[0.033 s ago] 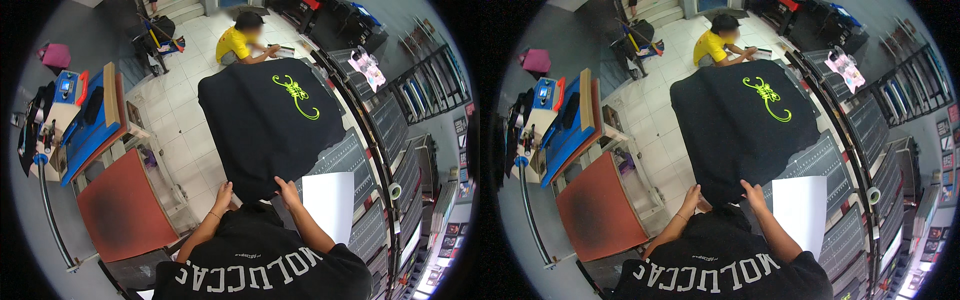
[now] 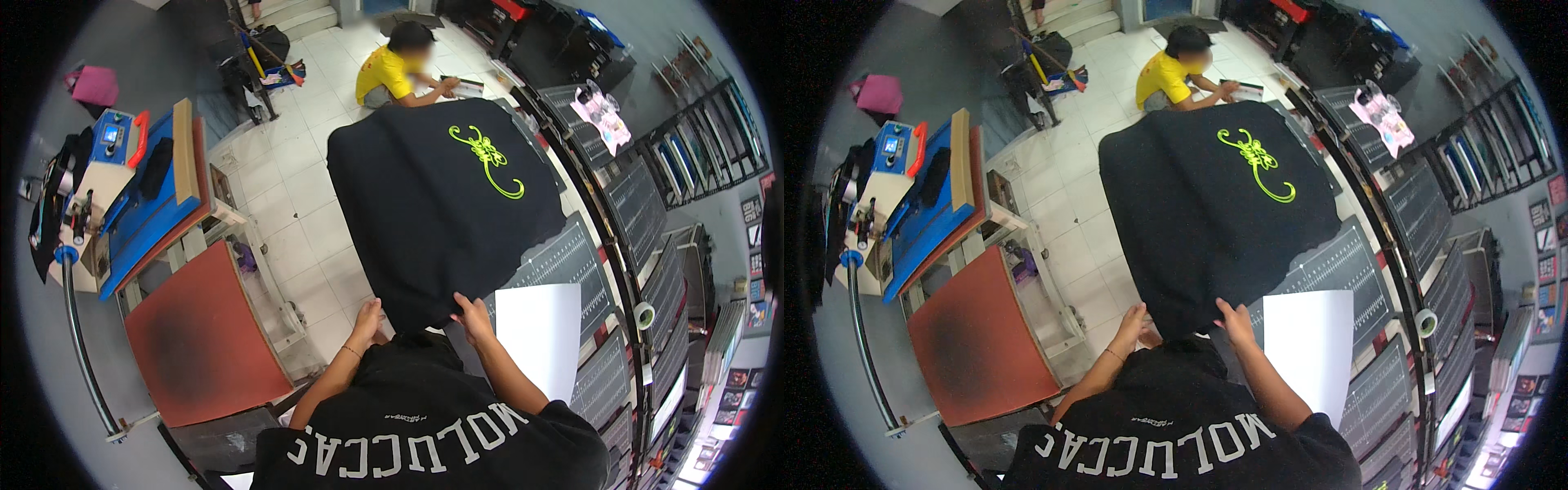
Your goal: The person places black garment pieces onto a heat press, covers them with paper, and operates the press; they also fold and organize the garments across a workspace.
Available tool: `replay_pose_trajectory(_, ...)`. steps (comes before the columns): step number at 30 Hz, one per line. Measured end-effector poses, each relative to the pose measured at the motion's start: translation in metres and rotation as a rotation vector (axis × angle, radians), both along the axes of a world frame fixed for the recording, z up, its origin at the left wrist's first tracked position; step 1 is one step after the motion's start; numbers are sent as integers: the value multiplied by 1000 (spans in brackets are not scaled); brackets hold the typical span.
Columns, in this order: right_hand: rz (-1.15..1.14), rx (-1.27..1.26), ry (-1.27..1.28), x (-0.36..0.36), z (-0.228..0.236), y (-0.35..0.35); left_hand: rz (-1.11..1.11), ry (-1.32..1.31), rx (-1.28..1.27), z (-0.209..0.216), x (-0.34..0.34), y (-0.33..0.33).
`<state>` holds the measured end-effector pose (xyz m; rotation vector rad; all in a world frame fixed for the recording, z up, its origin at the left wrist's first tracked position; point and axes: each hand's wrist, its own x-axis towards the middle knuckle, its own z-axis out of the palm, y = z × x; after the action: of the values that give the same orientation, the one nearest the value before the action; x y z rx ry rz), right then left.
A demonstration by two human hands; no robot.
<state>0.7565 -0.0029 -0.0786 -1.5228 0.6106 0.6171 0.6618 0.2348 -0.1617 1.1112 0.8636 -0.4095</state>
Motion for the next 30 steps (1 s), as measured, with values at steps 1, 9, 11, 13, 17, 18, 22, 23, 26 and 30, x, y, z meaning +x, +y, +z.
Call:
replay_pose_trajectory(1, -32, 21, -4, -5, -4, -7, 3, 5, -32, -9, -3, 3)
replay_pose_trajectory(9, -308, -161, -125, 2, -27, -23, 21, 55, -70, -58, 46, 52)
replay_pose_trajectory(11, -312, -108, -96, 17, -25, -24, 60, -11, 53, -56, 86, 83)
replay_pose_trajectory(13, -345, -27, -38, 27, -24, -32, 5, -96, 138, -39, 139, 116)
replay_pose_trajectory(17, -459, 35, -215, 40, -27, -16, 39, -383, 548, -20, 256, 203)
replay_pose_trajectory(18, -455, -4, -166, 42, -30, -21, 47, -424, 624, -15, 278, 211)
replay_pose_trajectory(22, -583, 91, -149, 62, -42, -32, -138, -513, 1107, 9, 353, 234)
replay_pose_trajectory(23, -591, 142, -175, 66, -41, -32, -209, -509, 1203, 8, 370, 244)
replay_pose_trajectory(26, -669, 253, -219, 90, -27, -42, -437, -388, 1343, 35, 415, 233)
replay_pose_trajectory(30, -655, 340, -112, 143, -26, -81, -801, -215, 1107, 43, 499, 228)
